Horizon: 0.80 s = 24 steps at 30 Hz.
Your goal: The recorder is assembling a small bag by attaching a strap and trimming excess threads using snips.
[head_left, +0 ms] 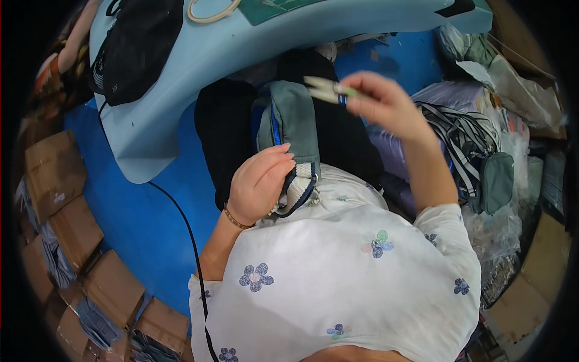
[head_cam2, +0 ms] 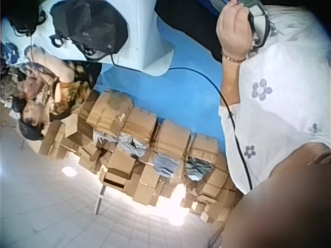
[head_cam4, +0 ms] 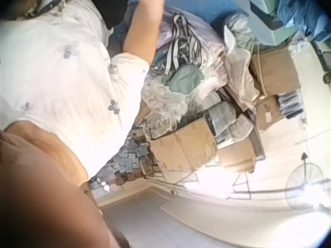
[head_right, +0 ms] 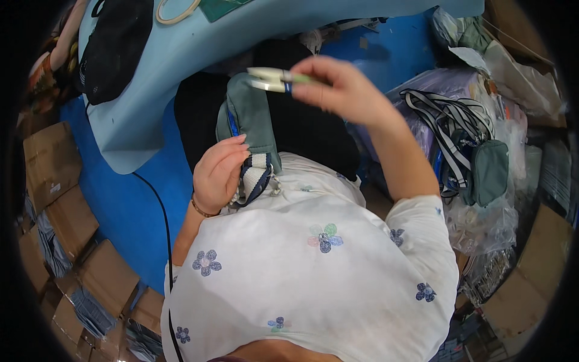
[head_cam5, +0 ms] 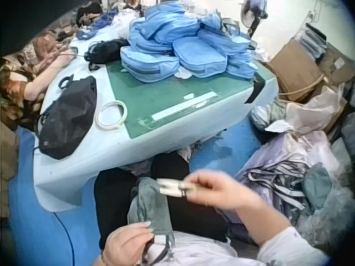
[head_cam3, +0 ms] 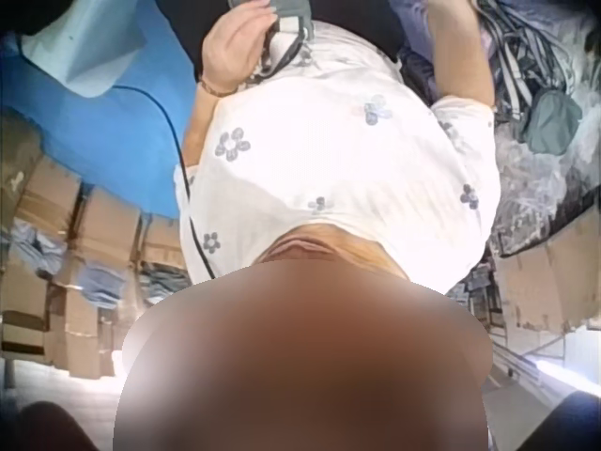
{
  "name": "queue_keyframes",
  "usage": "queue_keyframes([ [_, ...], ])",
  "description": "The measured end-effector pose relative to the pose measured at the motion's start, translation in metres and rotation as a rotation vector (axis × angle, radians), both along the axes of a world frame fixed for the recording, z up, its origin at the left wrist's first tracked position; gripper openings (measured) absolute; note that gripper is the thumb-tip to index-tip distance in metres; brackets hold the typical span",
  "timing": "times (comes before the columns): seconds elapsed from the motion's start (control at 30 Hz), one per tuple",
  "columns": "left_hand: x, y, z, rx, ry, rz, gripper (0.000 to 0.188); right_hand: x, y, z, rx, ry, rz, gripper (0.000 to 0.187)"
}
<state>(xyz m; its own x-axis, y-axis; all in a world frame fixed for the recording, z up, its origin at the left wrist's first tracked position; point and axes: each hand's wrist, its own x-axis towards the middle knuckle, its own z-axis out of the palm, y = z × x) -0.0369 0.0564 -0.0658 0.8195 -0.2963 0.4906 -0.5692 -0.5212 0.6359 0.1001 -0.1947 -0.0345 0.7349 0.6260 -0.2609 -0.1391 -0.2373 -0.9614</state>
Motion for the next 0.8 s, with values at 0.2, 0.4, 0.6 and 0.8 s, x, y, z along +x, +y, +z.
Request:
queue_keyframes([
  [0.2,0.007,-0.004,0.011,0.001,0.097,0.042,0.017,-0.068,-0.005,-0.001,-0.217,-0.442,0.088,0.039],
  [0.4,0.014,-0.012,0.016,0.045,0.124,0.075,0.013,-0.086,-0.003,-0.001,-0.340,-0.906,0.053,0.047],
  [0.6,0.014,-0.014,0.016,0.090,0.078,0.061,0.013,-0.083,-0.001,0.006,-0.415,-1.003,0.075,0.043],
  [0.8,0.019,-0.016,0.022,0.178,-0.017,0.031,0.018,-0.082,-0.004,0.005,-0.444,-1.006,0.120,0.039],
])
